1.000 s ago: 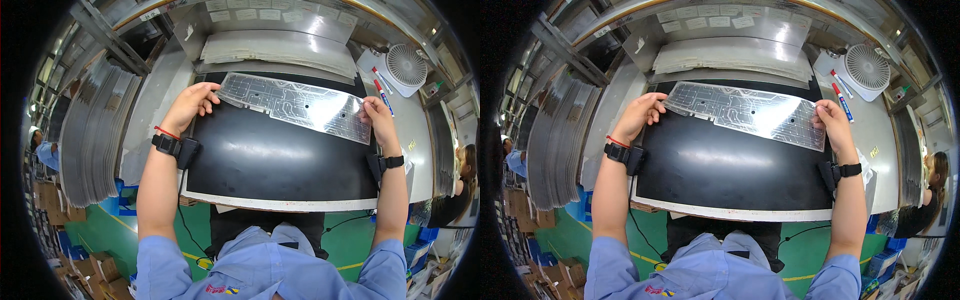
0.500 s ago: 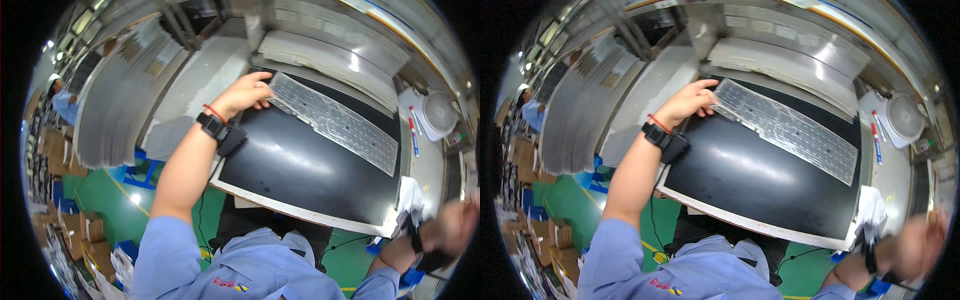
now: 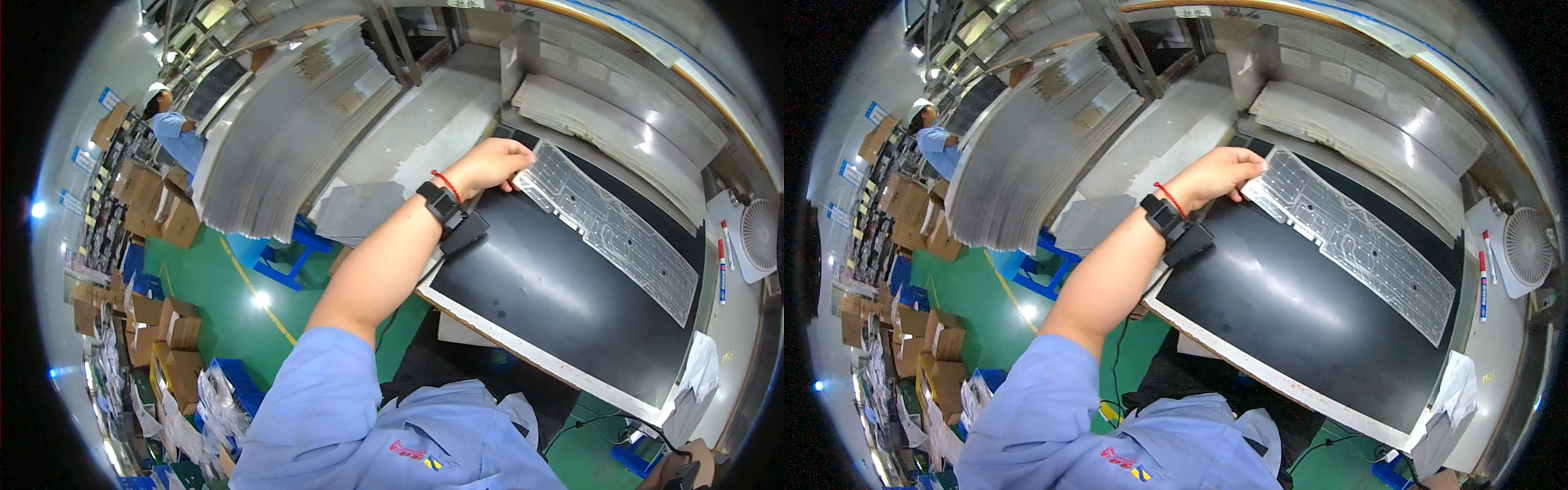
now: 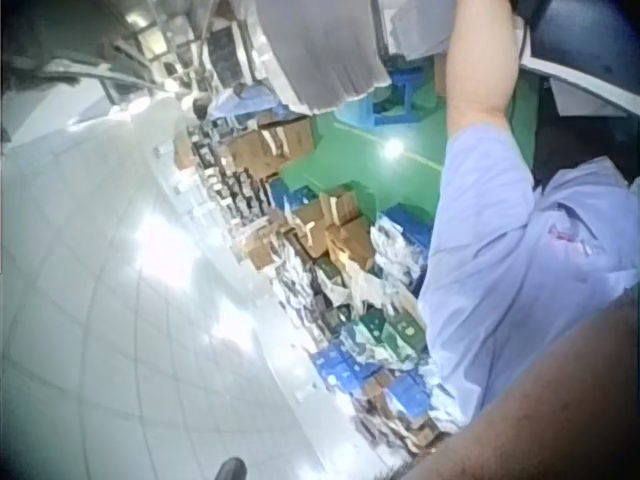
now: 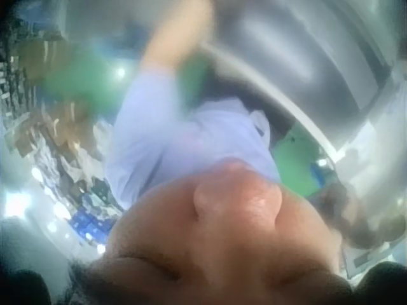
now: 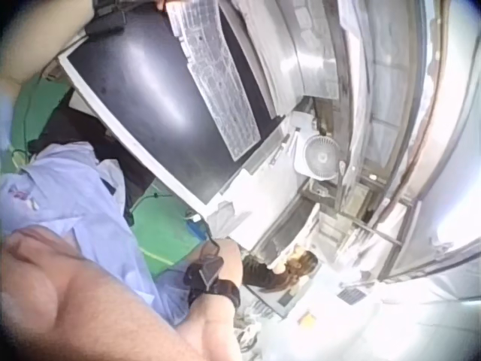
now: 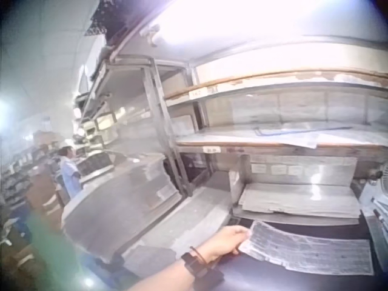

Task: The recorder is inspecting and cleaning transparent keyboard membrane layers at a workstation.

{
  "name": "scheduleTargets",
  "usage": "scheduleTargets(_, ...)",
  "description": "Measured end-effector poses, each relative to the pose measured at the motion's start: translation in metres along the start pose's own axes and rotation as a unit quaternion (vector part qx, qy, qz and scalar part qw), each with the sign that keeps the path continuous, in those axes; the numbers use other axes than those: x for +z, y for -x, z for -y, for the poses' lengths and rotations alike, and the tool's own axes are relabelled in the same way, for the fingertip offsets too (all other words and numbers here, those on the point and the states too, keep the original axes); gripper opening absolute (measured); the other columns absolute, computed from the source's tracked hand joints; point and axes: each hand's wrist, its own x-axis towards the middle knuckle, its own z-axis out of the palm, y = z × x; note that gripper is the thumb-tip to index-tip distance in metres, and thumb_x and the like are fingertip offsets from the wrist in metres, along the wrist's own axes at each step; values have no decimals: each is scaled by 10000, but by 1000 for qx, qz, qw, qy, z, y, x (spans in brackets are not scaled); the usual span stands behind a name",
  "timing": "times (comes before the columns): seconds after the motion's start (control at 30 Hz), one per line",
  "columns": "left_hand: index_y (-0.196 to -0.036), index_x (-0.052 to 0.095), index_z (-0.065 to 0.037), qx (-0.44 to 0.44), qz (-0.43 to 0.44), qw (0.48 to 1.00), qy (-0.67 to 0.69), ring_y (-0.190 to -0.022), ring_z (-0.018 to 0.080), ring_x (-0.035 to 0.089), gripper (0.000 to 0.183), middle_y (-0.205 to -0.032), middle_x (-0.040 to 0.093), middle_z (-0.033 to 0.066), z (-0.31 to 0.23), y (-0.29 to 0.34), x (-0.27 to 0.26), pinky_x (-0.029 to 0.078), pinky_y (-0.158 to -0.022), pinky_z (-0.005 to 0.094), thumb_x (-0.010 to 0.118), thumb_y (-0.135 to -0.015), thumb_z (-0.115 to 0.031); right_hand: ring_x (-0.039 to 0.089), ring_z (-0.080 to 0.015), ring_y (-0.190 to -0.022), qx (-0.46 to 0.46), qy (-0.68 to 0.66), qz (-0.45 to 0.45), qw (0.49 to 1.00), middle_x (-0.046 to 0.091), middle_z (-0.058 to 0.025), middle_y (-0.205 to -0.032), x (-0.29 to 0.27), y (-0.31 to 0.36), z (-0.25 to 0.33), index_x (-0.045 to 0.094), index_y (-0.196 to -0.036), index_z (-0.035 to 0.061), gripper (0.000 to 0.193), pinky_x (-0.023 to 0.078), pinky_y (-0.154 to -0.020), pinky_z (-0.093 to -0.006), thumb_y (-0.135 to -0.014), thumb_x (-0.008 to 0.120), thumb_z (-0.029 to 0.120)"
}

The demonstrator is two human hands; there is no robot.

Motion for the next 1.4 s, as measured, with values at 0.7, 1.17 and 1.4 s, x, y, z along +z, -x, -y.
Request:
scheduleTargets(0.7, -1078, 647, -38, 21, -21, 1000, 4, -686, 64, 570, 256, -840, 637, -3, 3, -1, 5, 494, -556, 231, 602, -968, -265, 600, -232, -672, 5, -34, 6, 999, 610, -103, -756, -3, 3, 7, 619, -755, 36, 93, 460, -610, -339, -669, 656, 40)
scheduleTargets(1.17, -1122, 629, -45, 37, -3, 999, 18, -704, 59, 587, 246, -895, 664, -6, 7, 1, 4, 491, -601, 223, 587, -977, -239, 589, -250, -565, 61, -61, 37, 996, 591, -114, -634, -31, 23, 25, 605, -649, 43, 126, 448, -521, -351, -556, 683, 10)
scheduleTargets(1.4, -1085, 648, -39, 77, -13, 997, 12, -745, 64, 597, 214, -893, 692, 13, 9, -4, 5, 487, -591, 244, 592, -951, -196, 627, -290, -846, 361, -59, 360, 858, 671, -116, -928, -28, 176, 66, 682, -976, 16, 259, 497, -731, -401, -833, 719, 229)
